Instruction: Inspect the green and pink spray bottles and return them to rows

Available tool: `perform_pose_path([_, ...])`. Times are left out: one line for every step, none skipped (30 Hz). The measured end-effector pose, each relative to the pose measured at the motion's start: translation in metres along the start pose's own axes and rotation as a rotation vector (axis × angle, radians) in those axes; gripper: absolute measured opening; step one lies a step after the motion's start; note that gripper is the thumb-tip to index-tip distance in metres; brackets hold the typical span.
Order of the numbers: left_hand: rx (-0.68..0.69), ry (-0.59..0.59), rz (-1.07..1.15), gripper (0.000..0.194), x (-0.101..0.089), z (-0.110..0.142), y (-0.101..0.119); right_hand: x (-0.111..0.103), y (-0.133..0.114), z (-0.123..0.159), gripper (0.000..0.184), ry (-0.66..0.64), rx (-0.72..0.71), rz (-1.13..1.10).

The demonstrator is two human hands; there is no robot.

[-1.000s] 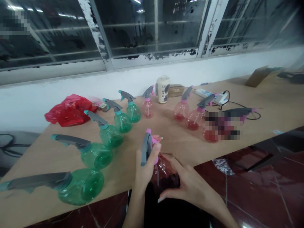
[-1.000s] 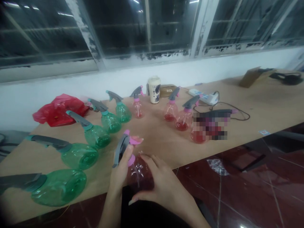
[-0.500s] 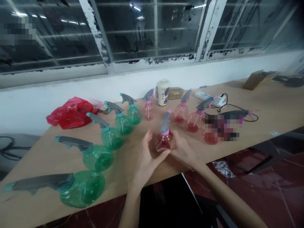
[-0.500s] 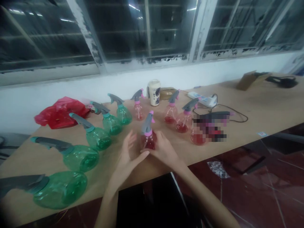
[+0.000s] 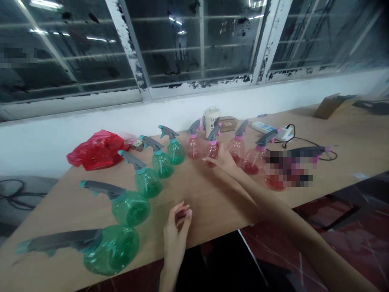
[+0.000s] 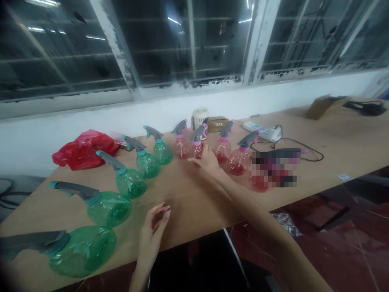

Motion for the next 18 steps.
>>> perform_pose_path([0.002, 0.008, -0.04, 0.036, 0.001, 0.001, 0.0, 0.002, 0.002, -0.003, 0.086, -0.001, 0.005, 0.011])
perform_pose_path([0.005, 0.013, -0.082, 0.036, 0.002, 0.001, 0.001, 0.004, 0.003, -0.006, 0.087, -0.001, 0.009, 0.021])
perform_pose_path([0.009, 0.019, -0.12, 0.035, 0.003, 0.002, 0.001, 0.005, 0.005, -0.008, 0.087, -0.001, 0.014, 0.034])
perform_pose_path([0.014, 0.025, -0.15, 0.035, 0.003, 0.003, 0.002, 0.007, 0.007, -0.011, 0.088, 0.0, 0.018, 0.047])
perform_pose_path([0.019, 0.029, -0.173, 0.035, 0.003, 0.003, 0.003, 0.008, 0.009, -0.014, 0.087, 0.002, 0.019, 0.058])
perform_pose_path([0.02, 0.032, -0.188, 0.035, 0.003, 0.003, 0.004, 0.01, 0.01, -0.017, 0.087, 0.005, 0.017, 0.068])
perform_pose_path([0.02, 0.037, -0.198, 0.034, 0.003, 0.004, 0.005, 0.01, 0.011, -0.019, 0.086, 0.01, 0.013, 0.076])
perform_pose_path([0.018, 0.039, -0.206, 0.034, 0.003, 0.004, 0.006, 0.011, 0.011, -0.022, 0.085, 0.016, 0.007, 0.082])
perform_pose_path([0.017, 0.04, -0.214, 0.034, 0.003, 0.005, 0.007, 0.011, 0.01, -0.024, 0.085, 0.023, -0.001, 0.086])
perform_pose_path([0.017, 0.041, -0.222, 0.034, 0.002, 0.005, 0.007, 0.01, 0.009, -0.025, 0.085, 0.032, -0.01, 0.088])
perform_pose_path([0.02, 0.042, -0.229, 0.034, 0.003, 0.005, 0.008, 0.009, 0.007, -0.026, 0.085, 0.04, -0.02, 0.09])
perform_pose_path([0.024, 0.045, -0.233, 0.034, 0.003, 0.005, 0.009, 0.006, 0.004, -0.025, 0.085, 0.052, -0.037, 0.089])
perform_pose_path([0.028, 0.046, -0.235, 0.035, 0.003, 0.005, 0.01, 0.002, 0.001, -0.023, 0.084, 0.07, -0.059, 0.086])
perform_pose_path([0.028, 0.044, -0.236, 0.035, 0.003, 0.005, 0.01, -0.004, -0.003, -0.02, 0.082, 0.097, -0.082, 0.081])
perform_pose_path([0.027, 0.043, -0.235, 0.035, 0.003, 0.005, 0.009, -0.012, -0.007, -0.016, 0.078, 0.129, -0.1, 0.074])
perform_pose_path([0.022, 0.04, -0.236, 0.036, 0.004, 0.004, 0.009, -0.021, -0.01, -0.011, 0.071, 0.162, -0.112, 0.067])
perform_pose_path([0.019, 0.038, -0.238, 0.036, 0.004, 0.004, 0.009, -0.032, -0.011, -0.006, 0.061, 0.195, -0.117, 0.06])
perform_pose_path([0.017, 0.036, -0.24, 0.036, 0.004, 0.004, 0.009, -0.042, -0.012, -0.001, 0.051, 0.222, -0.111, 0.051])
Point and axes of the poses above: each hand's wrist, its own z-axis away from the middle knuckle, its own x-axis out of the palm, y = z × x, the point moved 8 cm from there along -z, towards the middle knuckle, and after that the axes turned 14 degrees about -x, right-handed, at the moved point
